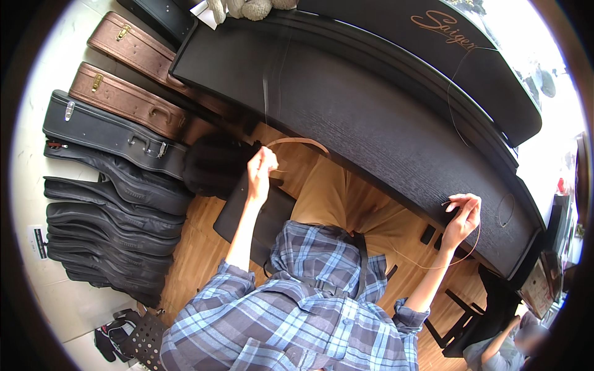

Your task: The person shapes a thin copper wire into a circular loop by hand, repeatedly bending and adjusting the wire to form a closed ring. The person holds the wire with both hands and manipulates it over a dark surface.

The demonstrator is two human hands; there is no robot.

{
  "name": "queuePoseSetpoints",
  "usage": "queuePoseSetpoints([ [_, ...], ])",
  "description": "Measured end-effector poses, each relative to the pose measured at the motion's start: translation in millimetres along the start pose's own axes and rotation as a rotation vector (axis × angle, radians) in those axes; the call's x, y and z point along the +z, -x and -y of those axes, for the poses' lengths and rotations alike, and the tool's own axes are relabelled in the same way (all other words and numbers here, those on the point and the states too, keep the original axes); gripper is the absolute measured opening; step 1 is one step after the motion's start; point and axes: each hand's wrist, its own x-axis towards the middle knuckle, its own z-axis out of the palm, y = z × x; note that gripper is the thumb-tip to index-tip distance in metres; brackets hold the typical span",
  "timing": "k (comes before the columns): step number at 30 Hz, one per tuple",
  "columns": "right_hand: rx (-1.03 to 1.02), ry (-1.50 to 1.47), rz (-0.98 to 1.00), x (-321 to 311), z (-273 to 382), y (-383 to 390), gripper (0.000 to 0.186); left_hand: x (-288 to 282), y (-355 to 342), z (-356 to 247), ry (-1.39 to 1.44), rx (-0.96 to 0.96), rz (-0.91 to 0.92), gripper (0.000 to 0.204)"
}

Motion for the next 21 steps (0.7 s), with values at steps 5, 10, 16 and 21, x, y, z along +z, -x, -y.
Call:
queuePoseSetpoints([
  [5, -0.011, 0.041, 0.026, -0.3, 0.1, 1.1, 0.038, -7.3, -18.8, -106.4, -0.088, 0.196, -0.026, 0.041],
  [10, -0.023, 0.046, 0.036, -0.5, 1.9, 1.9, 0.037, 18.8, -64.1, -234.5, 0.001, 0.188, 0.116, 0.037],
  [16, -0.031, 0.03, 0.029, 1.0, 5.8, 1.9, 0.036, 54.1, -156.3, -339.5, -0.159, 0.321, 0.31, 0.035],
  [21, -0.023, 0.059, 0.04, 2.1, 7.4, 2.5, 0.036, 122.0, -268.5, -429.1, 0.225, 0.446, 0.453, 0.024],
])
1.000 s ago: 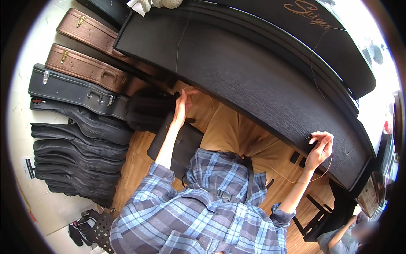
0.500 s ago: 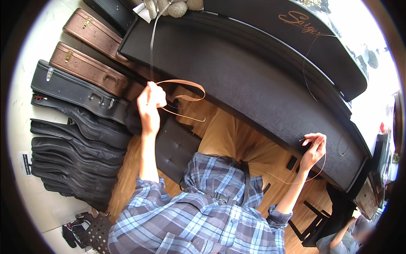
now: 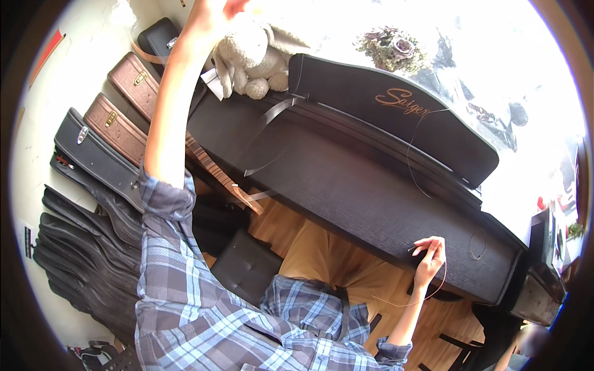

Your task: The person shapes a thin copper wire into a circular loop by hand, repeatedly bending and adjusting the wire to form a closed ring. The person holds the wire with both hands and manipulates it over a dark surface.

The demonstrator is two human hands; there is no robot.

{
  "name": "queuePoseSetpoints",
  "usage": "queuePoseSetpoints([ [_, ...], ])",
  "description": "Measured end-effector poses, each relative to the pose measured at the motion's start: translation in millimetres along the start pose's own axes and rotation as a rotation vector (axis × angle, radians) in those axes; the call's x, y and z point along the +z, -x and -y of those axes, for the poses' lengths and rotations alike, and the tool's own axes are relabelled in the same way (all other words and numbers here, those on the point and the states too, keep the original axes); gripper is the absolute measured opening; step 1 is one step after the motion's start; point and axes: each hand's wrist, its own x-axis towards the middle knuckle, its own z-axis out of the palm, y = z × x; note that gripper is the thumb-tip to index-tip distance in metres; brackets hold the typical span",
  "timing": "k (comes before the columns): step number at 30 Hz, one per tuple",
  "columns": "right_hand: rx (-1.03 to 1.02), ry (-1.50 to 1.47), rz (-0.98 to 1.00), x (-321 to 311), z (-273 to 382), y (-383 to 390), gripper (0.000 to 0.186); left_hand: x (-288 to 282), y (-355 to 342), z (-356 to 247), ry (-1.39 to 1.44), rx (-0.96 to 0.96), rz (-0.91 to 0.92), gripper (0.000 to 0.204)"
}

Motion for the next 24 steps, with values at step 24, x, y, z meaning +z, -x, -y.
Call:
queuePoseSetpoints([
  [24, 0.026, 0.01, -0.008, 2.8, 9.0, 1.6, 0.032, -76.9, -68.6, 266.8, -1.296, 0.617, 0.371, 0.028],
])
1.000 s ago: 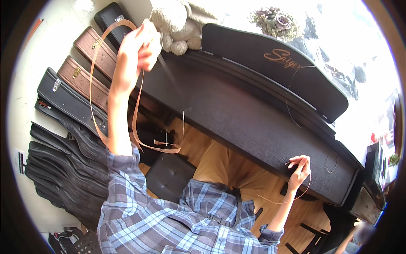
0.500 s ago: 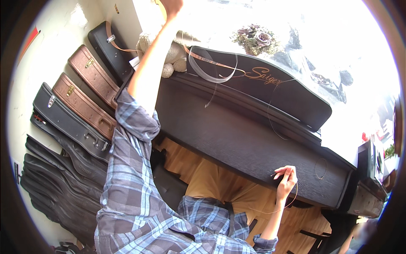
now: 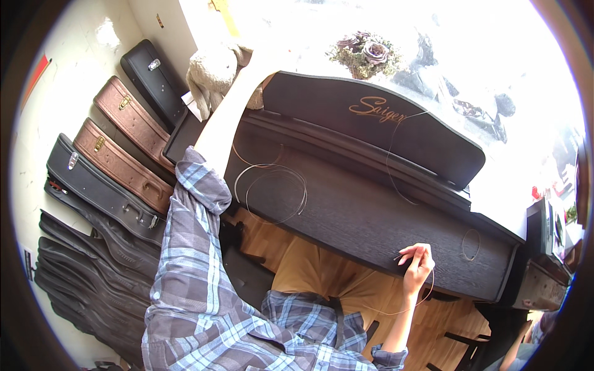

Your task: The person shapes a thin copper wire into a circular loop by hand, repeatedly bending and adjusting the wire to form a closed ring. The person holds the wire with both hands and manipulates it over a dark surface.

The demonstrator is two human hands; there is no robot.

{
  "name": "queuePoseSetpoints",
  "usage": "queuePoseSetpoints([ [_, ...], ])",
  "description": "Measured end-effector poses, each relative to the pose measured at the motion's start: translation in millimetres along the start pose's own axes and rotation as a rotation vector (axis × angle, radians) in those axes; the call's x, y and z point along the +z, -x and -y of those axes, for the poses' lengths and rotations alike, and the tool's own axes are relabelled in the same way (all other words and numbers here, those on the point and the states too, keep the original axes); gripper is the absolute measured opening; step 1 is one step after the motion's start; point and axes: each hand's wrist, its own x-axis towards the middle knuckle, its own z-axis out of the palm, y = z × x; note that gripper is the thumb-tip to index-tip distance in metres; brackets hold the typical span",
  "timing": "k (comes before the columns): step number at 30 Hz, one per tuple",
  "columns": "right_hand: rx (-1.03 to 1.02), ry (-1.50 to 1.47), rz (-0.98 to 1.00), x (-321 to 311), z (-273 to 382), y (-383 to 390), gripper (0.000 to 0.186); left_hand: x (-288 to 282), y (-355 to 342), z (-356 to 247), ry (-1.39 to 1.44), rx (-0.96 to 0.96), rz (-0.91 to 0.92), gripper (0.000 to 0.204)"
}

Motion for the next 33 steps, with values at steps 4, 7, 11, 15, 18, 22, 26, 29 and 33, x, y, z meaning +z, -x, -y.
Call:
queuePoseSetpoints([
  [4, -0.008, 0.003, -0.005, 0.3, 0.1, -0.5, 0.032, 0.0, -9.1, 9.4, -0.383, 0.153, 0.261, 0.028],
  [7, -0.005, 0.016, -0.007, 0.6, 0.5, 1.1, 0.032, -9.1, -6.6, 4.8, -0.263, 0.009, 0.291, 0.023],
  [11, 0.003, 0.006, -0.006, 0.8, -0.6, 1.4, 0.032, -51.2, -10.8, -28.7, -0.341, 0.202, -0.158, 0.023],
  [15, 0.014, 0.039, -0.01, 1.4, -1.3, 1.5, 0.035, -87.9, -44.1, -77.3, 0.19, -0.418, -0.173, 0.052],
  [18, 0.01, 0.033, -0.014, 2.3, -2.8, -0.5, 0.035, -116.5, -59.4, -105.9, 0.401, -0.582, -0.101, 0.059],
  [22, 0.07, 0.01, -0.027, 2.6, -5.3, -3.8, 0.033, -135.0, -71.2, -127.5, 0.428, -0.586, -0.085, 0.058],
  [26, 0.014, -0.003, 0.034, 2.0, -4.7, -1.6, 0.034, -138.8, 31.0, -150.1, 0.526, -0.52, -0.347, 0.039],
  [29, 0.038, 0.017, 0.015, 1.4, -2.0, 3.6, 0.033, -120.0, 210.8, -201.1, 0.535, -0.705, -0.56, 0.038],
  [33, 0.042, 0.017, -0.021, 5.1, 0.4, 3.8, 0.033, -23.8, 420.8, -297.1, 0.261, -1.29, -0.56, 0.034],
])
